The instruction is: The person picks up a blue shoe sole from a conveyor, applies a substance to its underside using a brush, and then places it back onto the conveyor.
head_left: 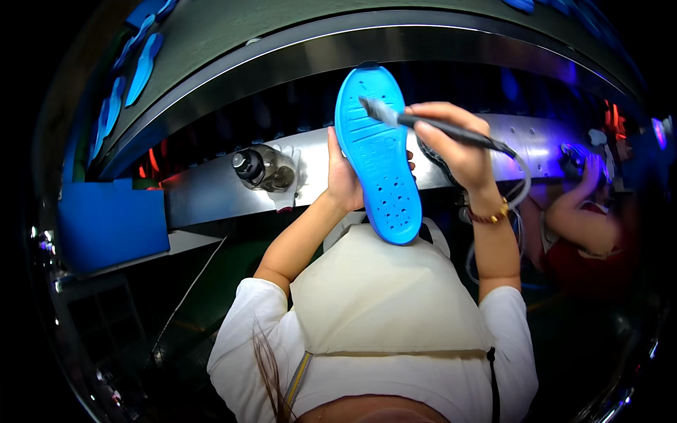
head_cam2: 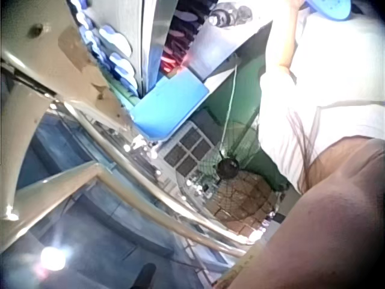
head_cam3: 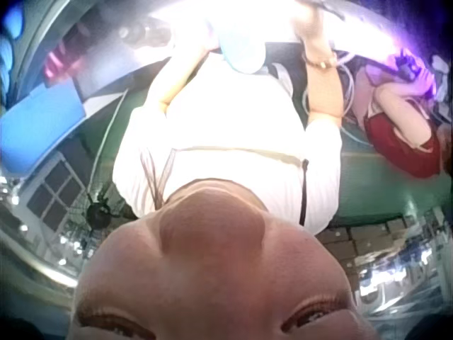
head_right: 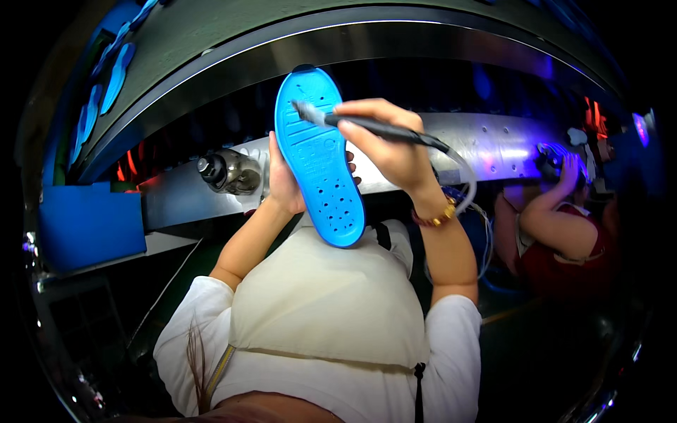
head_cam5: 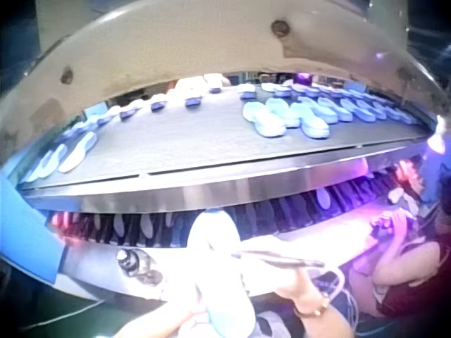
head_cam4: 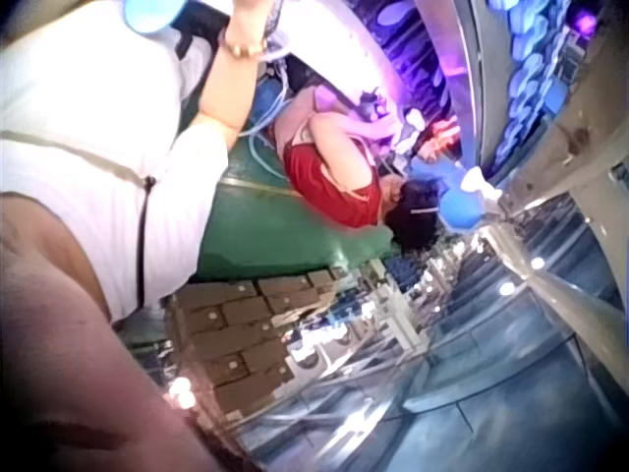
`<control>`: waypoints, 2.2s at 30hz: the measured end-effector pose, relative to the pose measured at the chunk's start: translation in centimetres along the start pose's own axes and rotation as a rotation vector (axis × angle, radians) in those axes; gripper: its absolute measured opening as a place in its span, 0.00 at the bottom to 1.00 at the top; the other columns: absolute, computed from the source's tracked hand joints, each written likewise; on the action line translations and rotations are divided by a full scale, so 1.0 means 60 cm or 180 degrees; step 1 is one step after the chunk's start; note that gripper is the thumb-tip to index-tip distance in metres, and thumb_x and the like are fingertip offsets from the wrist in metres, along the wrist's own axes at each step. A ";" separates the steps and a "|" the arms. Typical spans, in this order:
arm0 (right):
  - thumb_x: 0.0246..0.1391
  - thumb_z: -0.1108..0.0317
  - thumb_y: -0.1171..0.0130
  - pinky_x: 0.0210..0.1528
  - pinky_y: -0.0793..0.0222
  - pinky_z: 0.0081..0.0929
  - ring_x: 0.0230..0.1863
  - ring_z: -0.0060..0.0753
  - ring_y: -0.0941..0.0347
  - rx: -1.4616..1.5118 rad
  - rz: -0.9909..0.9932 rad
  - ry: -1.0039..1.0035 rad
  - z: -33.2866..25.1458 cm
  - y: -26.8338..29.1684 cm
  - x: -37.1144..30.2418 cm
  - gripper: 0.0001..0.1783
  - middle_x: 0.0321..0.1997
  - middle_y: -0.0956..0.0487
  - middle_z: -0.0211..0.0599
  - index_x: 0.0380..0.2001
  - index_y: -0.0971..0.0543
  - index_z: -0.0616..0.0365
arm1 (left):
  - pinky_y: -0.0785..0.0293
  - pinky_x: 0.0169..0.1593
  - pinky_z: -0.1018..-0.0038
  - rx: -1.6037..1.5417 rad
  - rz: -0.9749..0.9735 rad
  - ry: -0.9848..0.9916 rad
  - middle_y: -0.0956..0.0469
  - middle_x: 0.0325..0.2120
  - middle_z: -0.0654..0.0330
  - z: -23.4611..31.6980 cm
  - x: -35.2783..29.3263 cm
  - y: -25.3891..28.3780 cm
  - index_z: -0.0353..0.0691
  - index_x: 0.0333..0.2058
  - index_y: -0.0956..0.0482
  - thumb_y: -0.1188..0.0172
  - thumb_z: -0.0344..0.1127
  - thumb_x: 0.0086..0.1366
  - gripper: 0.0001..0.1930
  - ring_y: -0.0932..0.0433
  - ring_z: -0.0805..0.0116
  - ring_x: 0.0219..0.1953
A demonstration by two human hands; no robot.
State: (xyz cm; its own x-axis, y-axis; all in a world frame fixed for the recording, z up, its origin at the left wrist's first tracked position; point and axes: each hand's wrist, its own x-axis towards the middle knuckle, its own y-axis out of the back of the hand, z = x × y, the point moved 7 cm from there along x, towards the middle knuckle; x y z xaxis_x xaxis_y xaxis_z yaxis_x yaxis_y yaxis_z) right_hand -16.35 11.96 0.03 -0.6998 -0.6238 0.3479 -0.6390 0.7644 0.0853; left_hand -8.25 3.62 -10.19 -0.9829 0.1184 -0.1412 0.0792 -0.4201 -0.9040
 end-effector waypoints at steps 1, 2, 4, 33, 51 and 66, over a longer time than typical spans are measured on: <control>0.42 0.75 0.42 0.29 0.32 0.16 0.28 0.23 0.27 -0.0290 -0.0116 0.0151 0.006 -0.002 0.010 0.10 0.28 0.23 0.38 0.32 0.23 0.63 | 0.34 0.48 0.58 -0.0083 -0.0433 0.0088 0.32 0.43 0.47 -0.005 0.006 -0.019 0.40 0.53 0.42 0.83 0.75 0.48 0.48 0.30 0.54 0.44; 0.40 0.75 0.42 0.31 0.31 0.19 0.29 0.26 0.27 -0.0143 -0.0244 0.0268 0.010 -0.012 0.008 0.09 0.28 0.23 0.39 0.30 0.22 0.62 | 0.34 0.48 0.58 -0.0074 -0.0454 0.0123 0.32 0.43 0.47 -0.008 0.012 -0.027 0.40 0.53 0.42 0.83 0.75 0.48 0.48 0.30 0.54 0.44; 0.38 0.75 0.41 0.33 0.31 0.22 0.30 0.31 0.26 -0.0540 -0.0846 0.0961 -0.026 -0.035 -0.015 0.09 0.28 0.23 0.41 0.28 0.22 0.61 | 0.35 0.49 0.58 -0.0775 0.0020 -0.0176 0.33 0.46 0.50 0.005 0.015 -0.023 0.42 0.53 0.41 0.80 0.75 0.49 0.47 0.31 0.56 0.45; 0.36 0.76 0.39 0.39 0.35 0.23 0.35 0.29 0.30 -0.0192 -0.1117 0.0321 -0.021 0.014 -0.085 0.11 0.31 0.22 0.34 0.30 0.21 0.59 | 0.31 0.43 0.57 0.0852 -0.0304 -0.1417 0.30 0.38 0.45 0.130 0.024 -0.053 0.36 0.50 0.39 0.84 0.76 0.46 0.51 0.28 0.52 0.37; 0.42 0.78 0.41 0.33 0.33 0.14 0.29 0.20 0.29 0.0997 -0.0526 -0.0892 0.022 -0.014 -0.103 0.12 0.34 0.23 0.39 0.35 0.24 0.65 | 0.35 0.49 0.55 0.0449 -0.0536 -0.0496 0.38 0.49 0.42 0.044 0.033 -0.033 0.34 0.55 0.45 0.64 0.55 0.59 0.33 0.34 0.44 0.48; 0.39 0.79 0.41 0.43 0.31 0.27 0.40 0.38 0.26 -0.0265 -0.1680 0.0578 -0.057 0.021 -0.061 0.12 0.36 0.23 0.43 0.33 0.24 0.64 | 0.30 0.43 0.66 0.1863 0.0265 0.1545 0.30 0.42 0.44 0.047 0.001 -0.030 0.32 0.50 0.37 0.49 0.51 0.49 0.34 0.27 0.58 0.39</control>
State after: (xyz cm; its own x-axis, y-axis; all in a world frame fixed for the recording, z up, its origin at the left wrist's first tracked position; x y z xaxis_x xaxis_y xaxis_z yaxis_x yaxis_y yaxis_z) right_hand -13.51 15.79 2.05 -0.2211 -0.8927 0.3926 -0.8550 0.3711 0.3622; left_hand -8.94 1.84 -7.43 -0.7836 0.3907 -0.4831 -0.0842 -0.8372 -0.5404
